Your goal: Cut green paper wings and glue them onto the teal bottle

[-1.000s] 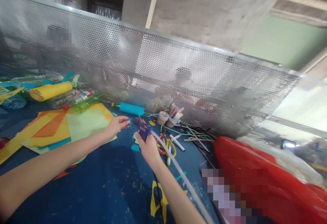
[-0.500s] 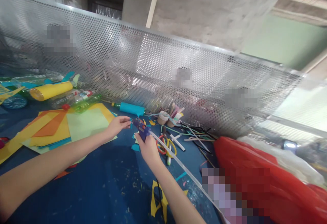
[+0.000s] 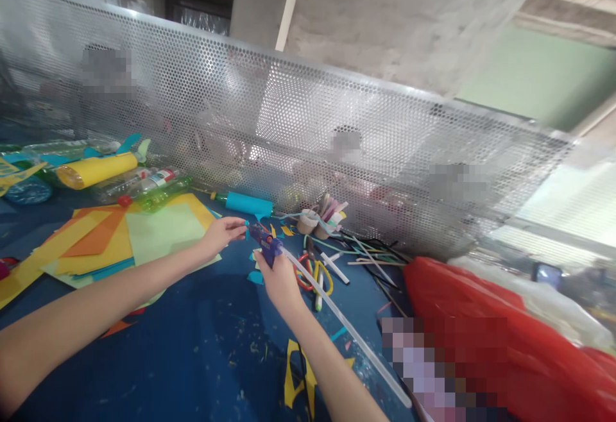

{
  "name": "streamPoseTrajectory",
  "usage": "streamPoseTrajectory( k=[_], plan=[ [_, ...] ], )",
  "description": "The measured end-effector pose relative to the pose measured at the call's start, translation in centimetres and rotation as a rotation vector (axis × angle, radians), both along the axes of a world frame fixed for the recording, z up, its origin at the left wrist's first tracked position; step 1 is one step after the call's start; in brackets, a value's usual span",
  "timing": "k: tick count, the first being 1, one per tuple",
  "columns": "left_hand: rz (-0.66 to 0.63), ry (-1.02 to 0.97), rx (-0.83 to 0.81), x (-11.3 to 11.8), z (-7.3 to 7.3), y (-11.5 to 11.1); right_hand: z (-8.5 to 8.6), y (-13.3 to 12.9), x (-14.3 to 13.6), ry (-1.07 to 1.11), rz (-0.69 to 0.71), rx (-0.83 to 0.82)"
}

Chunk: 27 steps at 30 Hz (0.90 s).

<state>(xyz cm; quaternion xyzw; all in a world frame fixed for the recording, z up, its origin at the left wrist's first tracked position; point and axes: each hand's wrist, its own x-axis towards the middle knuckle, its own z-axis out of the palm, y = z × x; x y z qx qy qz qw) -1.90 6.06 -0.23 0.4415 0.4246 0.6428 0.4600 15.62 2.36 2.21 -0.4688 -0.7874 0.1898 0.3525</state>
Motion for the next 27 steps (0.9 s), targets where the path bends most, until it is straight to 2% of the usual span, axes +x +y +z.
streamPoseTrajectory(
  k=[10,16,27],
  plan=[
    [0.001,0.000,-0.012,0.32,-0.32,0.17,0.26,-0.16,0.10,-0.050,-0.020,0.037],
    [-0.003,0.015,-0.016,0.38,-0.05,-0.16,0.64,-0.30,0.19,-0.058,-0.042,0.027],
    [-0.004,0.006,-0.040,0.01,0.34,-0.15,0.30,-0.32,0.06,-0.083,-0.051,0.064]
  ],
)
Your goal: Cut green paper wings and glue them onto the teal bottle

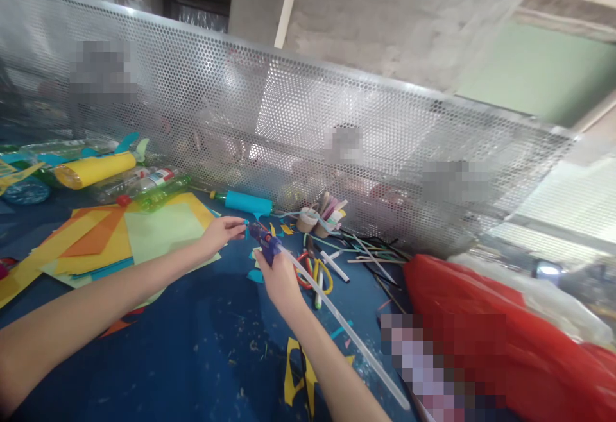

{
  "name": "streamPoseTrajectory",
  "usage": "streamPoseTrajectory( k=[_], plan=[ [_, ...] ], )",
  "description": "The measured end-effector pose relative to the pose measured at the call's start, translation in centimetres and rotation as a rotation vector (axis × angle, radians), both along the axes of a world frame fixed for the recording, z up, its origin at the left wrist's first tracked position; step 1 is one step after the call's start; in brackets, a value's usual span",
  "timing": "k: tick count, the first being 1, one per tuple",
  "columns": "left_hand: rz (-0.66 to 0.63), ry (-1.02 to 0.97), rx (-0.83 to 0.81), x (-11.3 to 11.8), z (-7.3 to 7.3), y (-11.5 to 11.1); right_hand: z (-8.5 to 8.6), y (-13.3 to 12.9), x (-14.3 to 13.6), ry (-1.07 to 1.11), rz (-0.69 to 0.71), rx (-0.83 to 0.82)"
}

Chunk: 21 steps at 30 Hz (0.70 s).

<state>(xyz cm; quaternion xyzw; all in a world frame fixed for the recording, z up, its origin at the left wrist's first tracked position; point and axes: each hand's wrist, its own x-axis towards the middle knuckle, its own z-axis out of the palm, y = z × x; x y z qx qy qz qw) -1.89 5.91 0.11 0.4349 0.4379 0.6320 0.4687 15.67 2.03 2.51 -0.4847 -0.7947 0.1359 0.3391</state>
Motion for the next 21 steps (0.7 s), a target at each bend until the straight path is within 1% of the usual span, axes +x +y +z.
streamPoseTrajectory(
  k=[9,15,21],
  plan=[
    [-0.006,0.001,0.016,0.36,-0.37,0.08,0.17,0.15,0.23,0.006,-0.006,-0.001],
    [-0.003,-0.002,0.000,0.08,0.08,-0.13,0.10,0.11,0.11,0.000,0.000,-0.014],
    [0.019,-0.005,-0.006,-0.12,0.45,-0.27,-0.08,0.09,-0.03,-0.007,0.018,0.014]
  ],
)
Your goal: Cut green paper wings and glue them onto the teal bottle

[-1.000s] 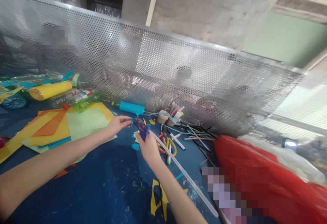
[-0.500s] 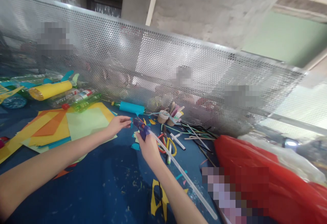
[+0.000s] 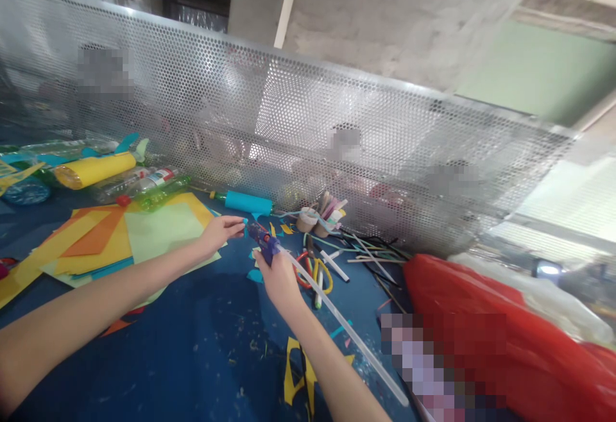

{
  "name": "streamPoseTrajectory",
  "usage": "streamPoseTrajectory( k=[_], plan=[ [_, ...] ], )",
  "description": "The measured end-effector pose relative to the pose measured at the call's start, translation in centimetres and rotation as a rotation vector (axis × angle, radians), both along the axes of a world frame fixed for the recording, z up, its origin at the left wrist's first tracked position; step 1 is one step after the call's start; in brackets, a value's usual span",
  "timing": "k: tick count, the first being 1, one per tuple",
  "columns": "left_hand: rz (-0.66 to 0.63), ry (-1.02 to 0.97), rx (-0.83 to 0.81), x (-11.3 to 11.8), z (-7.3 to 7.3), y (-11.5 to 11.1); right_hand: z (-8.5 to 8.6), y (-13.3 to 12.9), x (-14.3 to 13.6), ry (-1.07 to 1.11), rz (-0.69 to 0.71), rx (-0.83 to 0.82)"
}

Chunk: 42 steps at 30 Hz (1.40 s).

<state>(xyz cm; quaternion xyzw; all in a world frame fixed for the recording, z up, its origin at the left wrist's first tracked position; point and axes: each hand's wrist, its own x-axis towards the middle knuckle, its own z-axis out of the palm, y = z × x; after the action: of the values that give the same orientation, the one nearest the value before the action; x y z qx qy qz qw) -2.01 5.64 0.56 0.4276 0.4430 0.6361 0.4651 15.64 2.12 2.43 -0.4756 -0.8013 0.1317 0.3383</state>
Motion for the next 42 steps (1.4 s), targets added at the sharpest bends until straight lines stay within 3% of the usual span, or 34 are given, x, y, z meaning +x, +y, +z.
streamPoseTrajectory(
  k=[22,31,34,39,42],
  plan=[
    [0.073,-0.085,0.082,-0.8,-0.4,0.7,-0.2,0.1,0.0,-0.097,-0.016,-0.063],
    [0.078,-0.128,0.063,-0.9,-0.3,0.8,-0.4,0.3,0.3,0.012,0.000,-0.057],
    [0.072,-0.138,0.053,-0.9,-0.3,0.8,-0.6,0.7,0.4,0.191,-0.076,-0.192],
    [0.069,-0.131,0.027,-0.8,-0.3,0.7,-1.3,2.3,0.8,0.948,-0.167,-0.429],
    [0.066,-0.116,0.005,-0.8,-0.1,0.5,-1.8,3.7,1.7,1.226,-0.272,-0.484]
  ],
)
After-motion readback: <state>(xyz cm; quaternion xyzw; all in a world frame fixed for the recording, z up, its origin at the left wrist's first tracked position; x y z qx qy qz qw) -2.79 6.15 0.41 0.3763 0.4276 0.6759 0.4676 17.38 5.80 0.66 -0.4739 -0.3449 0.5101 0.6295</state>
